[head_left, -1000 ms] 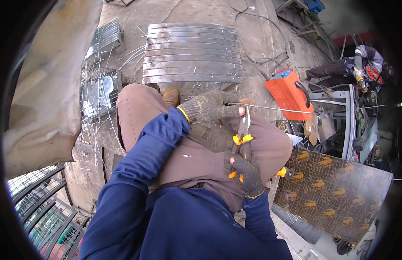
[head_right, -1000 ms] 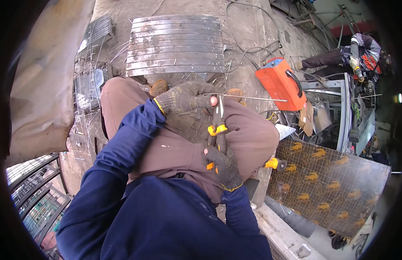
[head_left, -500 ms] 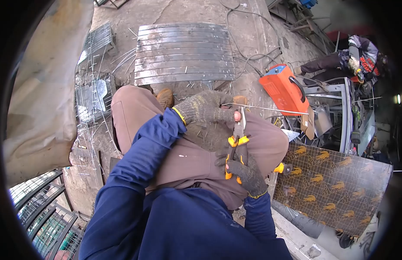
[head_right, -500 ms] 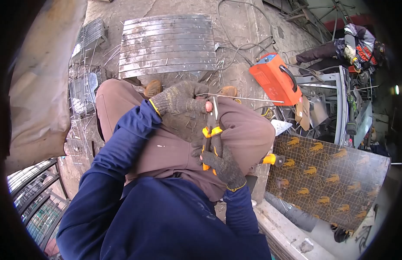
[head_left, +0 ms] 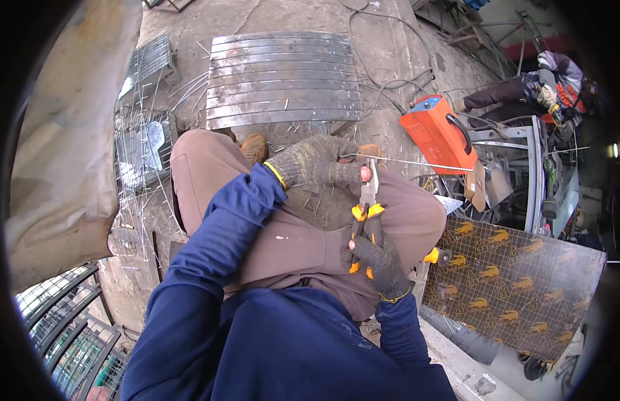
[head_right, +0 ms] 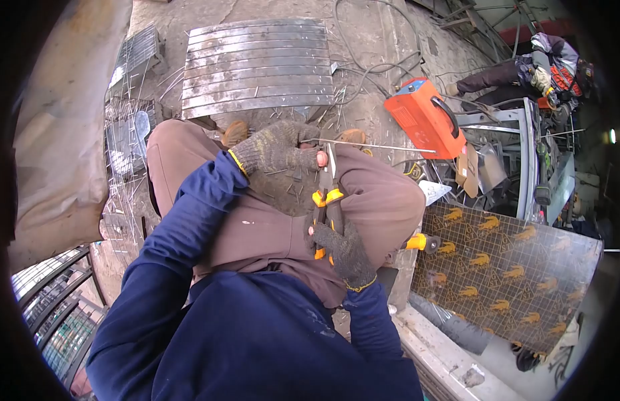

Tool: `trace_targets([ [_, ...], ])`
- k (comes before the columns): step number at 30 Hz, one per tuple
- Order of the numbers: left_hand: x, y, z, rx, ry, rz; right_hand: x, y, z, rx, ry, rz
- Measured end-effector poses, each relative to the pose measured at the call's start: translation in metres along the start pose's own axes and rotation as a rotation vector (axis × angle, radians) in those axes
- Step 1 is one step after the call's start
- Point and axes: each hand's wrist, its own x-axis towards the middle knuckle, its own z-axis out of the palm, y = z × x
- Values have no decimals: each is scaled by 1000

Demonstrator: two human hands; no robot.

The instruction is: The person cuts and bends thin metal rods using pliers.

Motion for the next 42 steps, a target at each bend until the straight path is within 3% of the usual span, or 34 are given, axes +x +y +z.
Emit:
trace_targets([
  [1,0,-1,0,40,9,-6,2,1,4,134,8,-32],
  [5,0,-4,2,138,36,-41,5,5,8,166,34,23],
  [8,1,-5,3,-23,5,-98,7,10,5,46,67,11],
  [10,2,-8,2,-20,10,-91,13,22,-1,-180,140,-63],
  [14,-1,-3,2,33,52,-66,14,24,-2,-430,216,-19],
  [16,0,-9,4,50,91,-8,20,33,0,-749,336,-340],
  [17,0,-11,5,65,135,48,21,35,1,-746,339,-340],
  [19,0,-8,4,116,119,3,24,36,4,-886,515,-595],
  [21,3,-11,4,167,104,-38,23,35,5,-881,523,-583],
  [23,6,-23,3,278,195,68,20,32,1,-877,530,-575],
  [25,5,-21,5,223,209,94,11,22,-9,-844,177,-446],
  [26,5,-21,7,163,225,116,8,18,-7,-844,181,-447],
  [28,0,-13,7,55,195,122,-1,4,2,-201,-9,-67],
  [35,-9,-1,4,-125,167,89,-13,-10,30,80,-20,-210],
  [37,-4,-14,4,-136,156,121,-5,1,30,878,-364,67],
  [38,-1,-20,3,-149,151,155,-3,2,32,880,-364,65],
  [40,-3,-15,3,-124,149,138,-1,-8,40,1139,-632,-69],
  [42,-1,-15,-1,-98,170,122,0,-13,41,1105,-586,-70],
])
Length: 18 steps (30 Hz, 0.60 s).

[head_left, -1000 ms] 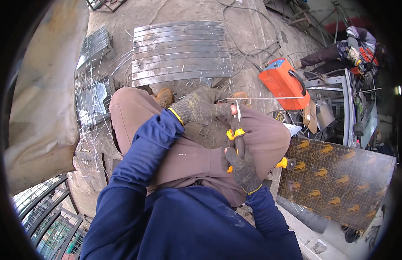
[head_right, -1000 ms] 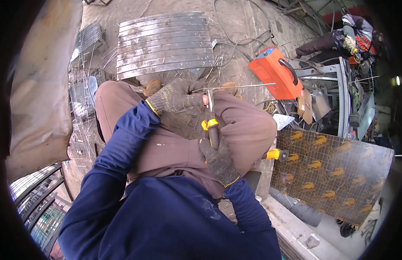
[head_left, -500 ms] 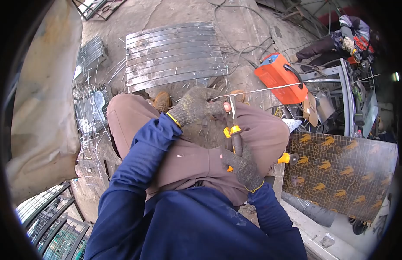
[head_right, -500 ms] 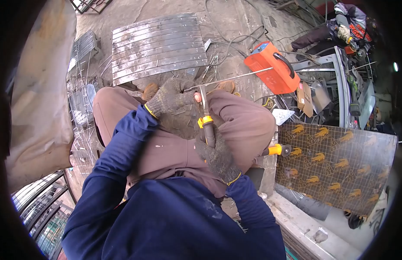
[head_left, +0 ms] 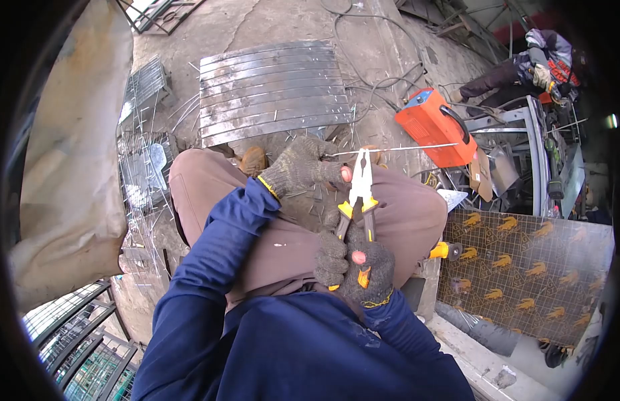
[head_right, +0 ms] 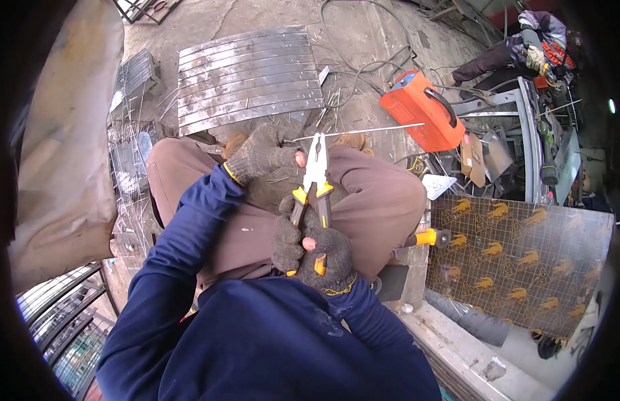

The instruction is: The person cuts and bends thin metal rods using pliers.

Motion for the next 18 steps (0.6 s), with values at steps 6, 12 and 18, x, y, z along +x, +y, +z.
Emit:
trace_targets([
  [6,-3,10,7,-134,-107,-187,-20,-15,-34,-667,562,47],
  [12,0,2,5,122,-132,-227,-22,-31,-34,-1363,631,1],
  [18,-1,3,8,61,-97,-138,-26,-36,-39,-1940,431,-260],
])
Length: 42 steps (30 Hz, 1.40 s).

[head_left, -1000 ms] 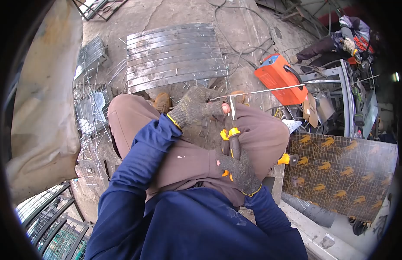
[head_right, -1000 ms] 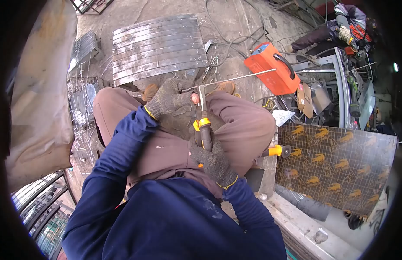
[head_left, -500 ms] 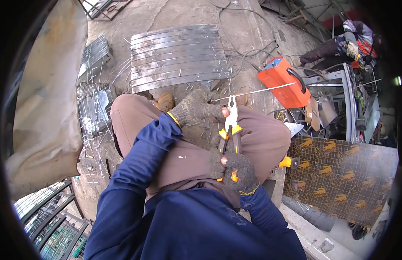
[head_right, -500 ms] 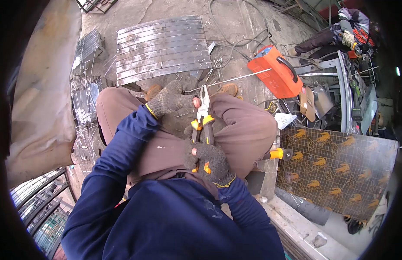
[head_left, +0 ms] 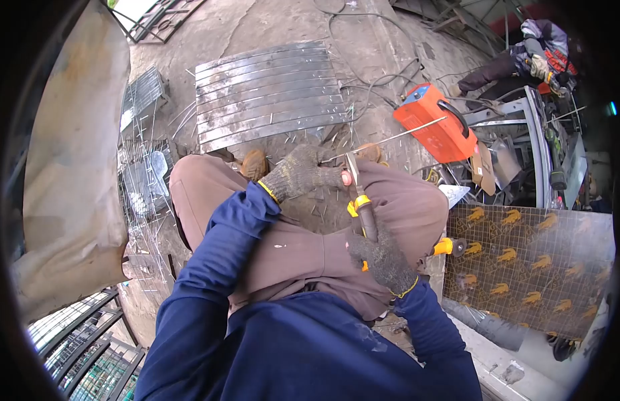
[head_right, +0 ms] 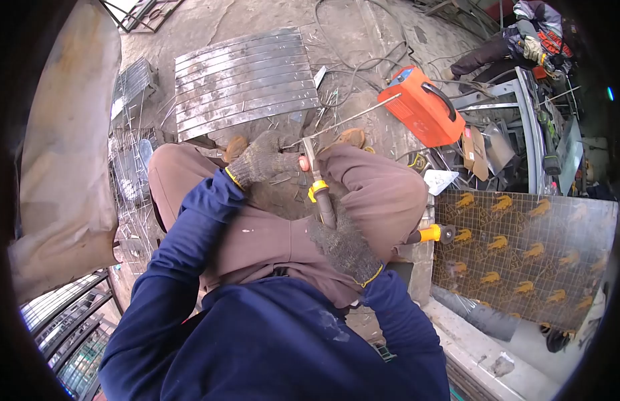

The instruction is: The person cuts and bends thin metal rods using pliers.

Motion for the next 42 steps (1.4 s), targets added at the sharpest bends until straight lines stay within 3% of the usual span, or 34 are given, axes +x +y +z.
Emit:
trace_targets([
  [1,-1,2,1,-5,13,24,-1,-9,-5,296,-185,303],
  [5,2,-11,2,-182,31,136,-8,-19,1,457,-212,136],
  [10,5,-8,-5,-164,8,144,-1,-8,17,1620,-312,502],
  [11,3,-5,-6,-138,-8,109,2,-10,13,1621,-314,501],
  [13,2,-3,-3,-57,29,111,13,-18,2,603,-253,572],
  [14,1,-3,0,18,61,110,11,-9,7,603,-253,573],
  [16,7,-10,-5,17,22,108,8,5,18,-314,114,-265],
  [17,8,-14,-5,14,-10,103,5,10,20,-315,111,-263],
  [18,6,-7,-3,12,-11,101,6,0,18,-187,107,-60],
  [19,3,6,-3,284,40,91,10,-6,17,-60,103,138],
  [20,-1,13,-1,558,82,76,11,-6,17,-56,106,142],
  [21,2,0,2,563,78,78,12,-5,14,-133,47,156],
  [23,12,-36,5,746,135,264,19,2,9,-216,-20,153],
  [24,11,-17,6,513,113,145,13,10,12,-216,82,94],
  [25,9,-2,2,513,109,146,12,17,14,-221,193,27],
  [26,8,12,-2,437,126,18,11,23,15,-458,268,-209],
  [27,6,16,-5,359,142,-114,13,11,9,-460,269,-209],
  [29,14,-12,-14,300,138,-100,20,-25,-4,90,44,299],
  [30,11,-5,-15,234,147,-130,22,-23,-3,94,36,294],
  [32,9,2,-14,86,179,-130,26,-14,-1,697,-112,549],
  [33,9,5,-14,86,178,-132,25,-12,2,698,-113,551],
  [35,8,9,-13,-81,140,-23,20,-11,9,733,-45,349],
  [39,8,4,-17,-213,79,-100,13,-1,14,746,-123,454],
  [42,7,5,-15,-284,163,-107,14,-6,10,649,-183,484],
])
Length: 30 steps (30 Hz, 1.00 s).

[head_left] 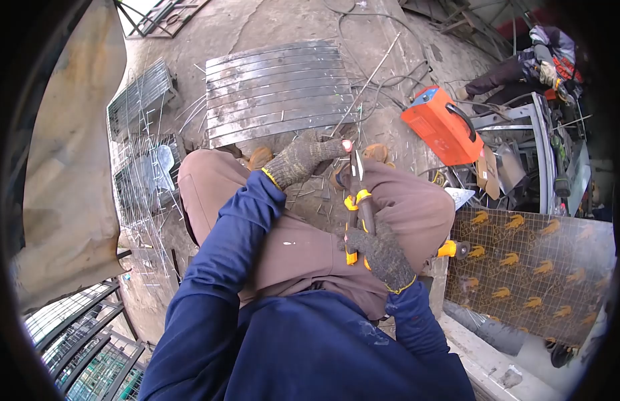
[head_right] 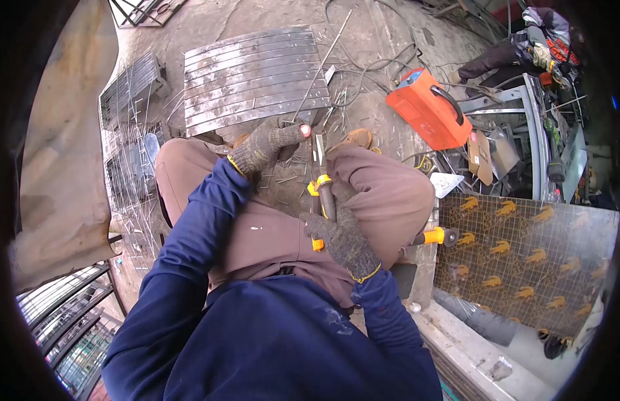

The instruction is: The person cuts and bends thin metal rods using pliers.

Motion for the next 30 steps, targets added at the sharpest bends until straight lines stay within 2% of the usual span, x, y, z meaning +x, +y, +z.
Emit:
trace_targets([
  [3,6,-13,-6,-79,-41,-6,4,13,-4,-131,9,7],
  [5,7,-16,-7,-290,-120,4,4,19,-4,-677,-1,-573],
  [6,10,-21,-12,-290,-119,3,1,14,0,-677,-2,-573],
  [8,17,-30,-23,-566,-357,-92,-6,-6,12,-75,-87,-245],
  [9,11,-23,-18,-565,-357,-91,-7,-12,15,-76,-87,-246],
  [11,-4,0,2,-214,129,-177,-10,-18,20,87,-74,47],
  [15,-3,-2,16,-266,137,-106,-7,-8,14,18,-80,94],
  [17,2,-11,10,-215,-29,-41,-9,-14,15,22,-99,120],
  [21,-4,-3,16,-219,39,-65,-15,-23,23,34,-75,-22],
  [24,-4,-5,13,-191,-3,-89,-11,-23,23,79,-87,5],
  [26,1,-12,8,-184,-108,-43,-7,-20,19,79,-152,120],
  [30,-3,-8,16,-240,-49,-69,-9,-18,20,66,-151,112],
])
